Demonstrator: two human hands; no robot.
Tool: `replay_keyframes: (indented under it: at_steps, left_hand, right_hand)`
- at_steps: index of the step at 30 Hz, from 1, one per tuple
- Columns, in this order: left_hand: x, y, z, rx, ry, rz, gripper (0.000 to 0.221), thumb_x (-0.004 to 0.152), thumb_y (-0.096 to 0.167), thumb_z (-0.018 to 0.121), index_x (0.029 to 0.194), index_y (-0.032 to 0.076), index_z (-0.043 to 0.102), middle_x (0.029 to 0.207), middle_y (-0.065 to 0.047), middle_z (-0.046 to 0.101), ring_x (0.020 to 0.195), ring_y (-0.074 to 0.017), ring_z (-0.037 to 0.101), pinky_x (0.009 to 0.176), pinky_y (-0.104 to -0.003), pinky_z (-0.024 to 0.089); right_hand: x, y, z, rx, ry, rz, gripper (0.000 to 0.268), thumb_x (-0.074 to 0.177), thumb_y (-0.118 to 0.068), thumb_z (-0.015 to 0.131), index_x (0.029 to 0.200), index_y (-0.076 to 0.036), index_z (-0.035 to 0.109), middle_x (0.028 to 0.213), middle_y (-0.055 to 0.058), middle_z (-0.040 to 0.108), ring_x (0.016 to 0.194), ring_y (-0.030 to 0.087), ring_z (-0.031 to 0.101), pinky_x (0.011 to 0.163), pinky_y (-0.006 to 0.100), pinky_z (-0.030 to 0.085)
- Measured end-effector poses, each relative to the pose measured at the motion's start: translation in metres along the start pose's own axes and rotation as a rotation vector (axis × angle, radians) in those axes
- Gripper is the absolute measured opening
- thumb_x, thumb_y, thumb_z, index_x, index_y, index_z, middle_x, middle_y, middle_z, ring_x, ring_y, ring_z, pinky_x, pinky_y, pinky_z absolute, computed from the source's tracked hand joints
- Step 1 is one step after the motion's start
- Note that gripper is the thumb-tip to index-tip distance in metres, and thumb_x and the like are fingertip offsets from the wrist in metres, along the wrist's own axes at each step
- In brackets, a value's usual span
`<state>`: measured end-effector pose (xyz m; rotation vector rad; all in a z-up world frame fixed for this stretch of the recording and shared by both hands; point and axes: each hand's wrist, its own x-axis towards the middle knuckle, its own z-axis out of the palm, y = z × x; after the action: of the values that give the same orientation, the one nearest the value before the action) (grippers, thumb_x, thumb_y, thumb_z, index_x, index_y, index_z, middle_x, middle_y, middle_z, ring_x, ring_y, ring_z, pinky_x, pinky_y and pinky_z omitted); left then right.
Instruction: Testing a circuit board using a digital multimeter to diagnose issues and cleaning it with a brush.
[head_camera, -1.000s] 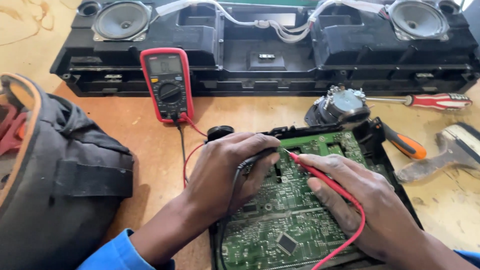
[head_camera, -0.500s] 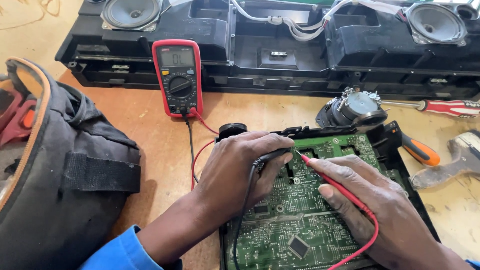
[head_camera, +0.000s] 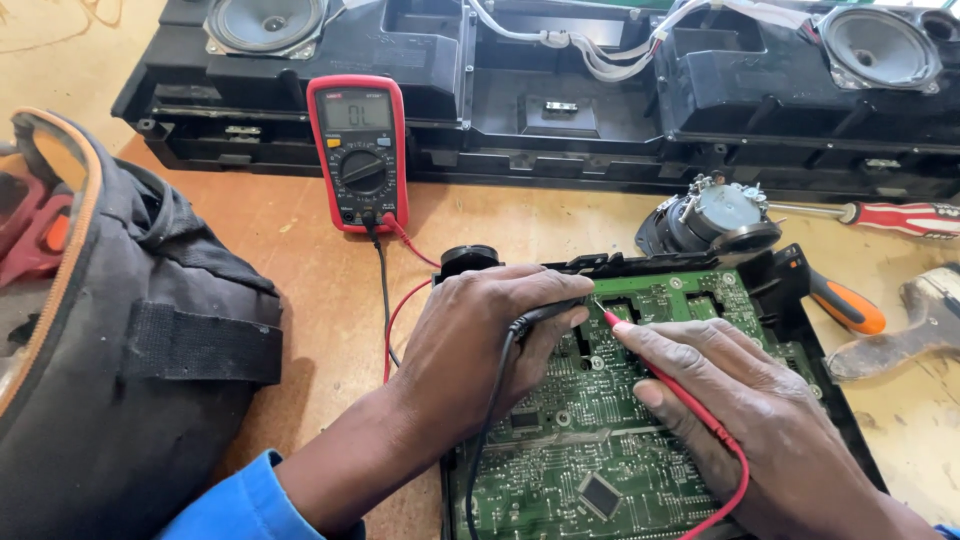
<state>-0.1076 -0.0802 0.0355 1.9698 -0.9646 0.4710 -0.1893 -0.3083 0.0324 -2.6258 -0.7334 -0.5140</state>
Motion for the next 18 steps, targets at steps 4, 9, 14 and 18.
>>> replay_keyframes:
  at_steps: [4,9,14,18]
  left_hand:
    - [0.0005,0.0012,-0.0015,-0.009,-0.012,0.002,0.018,0.094,0.018,0.067,0.107,0.010,0.077,0.103,-0.007,0.081,0.090,-0.0261,0.079,0.076,-0.035,0.059]
    - [0.0000,0.0000,-0.0011,-0.005,-0.019,0.008,0.018,0.095,0.019,0.066,0.108,0.011,0.076,0.103,-0.007,0.080,0.090,-0.0267,0.079,0.074,-0.036,0.059]
    - [0.0015,0.0026,-0.0022,-0.012,-0.033,-0.005,0.019,0.094,0.019,0.067,0.108,0.011,0.077,0.104,-0.007,0.081,0.091,-0.0253,0.080,0.075,-0.035,0.060]
    - [0.0009,0.0010,-0.0011,-0.012,-0.031,0.008,0.019,0.095,0.020,0.066,0.108,0.011,0.076,0.104,-0.007,0.080,0.092,-0.0263,0.079,0.076,-0.035,0.059]
  right_hand:
    - [0.0030,-0.0007,-0.0028,0.057,-0.015,0.025,0.047,0.100,-0.030,0.050,0.141,-0.010,0.059,0.131,0.006,0.070,0.118,0.023,0.066,0.102,0.037,0.049]
    - [0.0021,0.0020,-0.0008,0.061,-0.018,0.025,0.048,0.099,-0.030,0.051,0.142,-0.011,0.060,0.129,0.005,0.070,0.116,0.022,0.066,0.101,0.036,0.049]
    - [0.0028,0.0015,-0.0018,0.074,-0.019,0.019,0.047,0.099,-0.029,0.052,0.142,-0.011,0.059,0.125,0.006,0.071,0.116,0.022,0.067,0.099,0.036,0.051]
    - [0.0022,0.0016,-0.0016,0.057,-0.019,0.012,0.048,0.100,-0.031,0.051,0.143,-0.011,0.058,0.125,0.006,0.070,0.115,0.022,0.067,0.098,0.036,0.050]
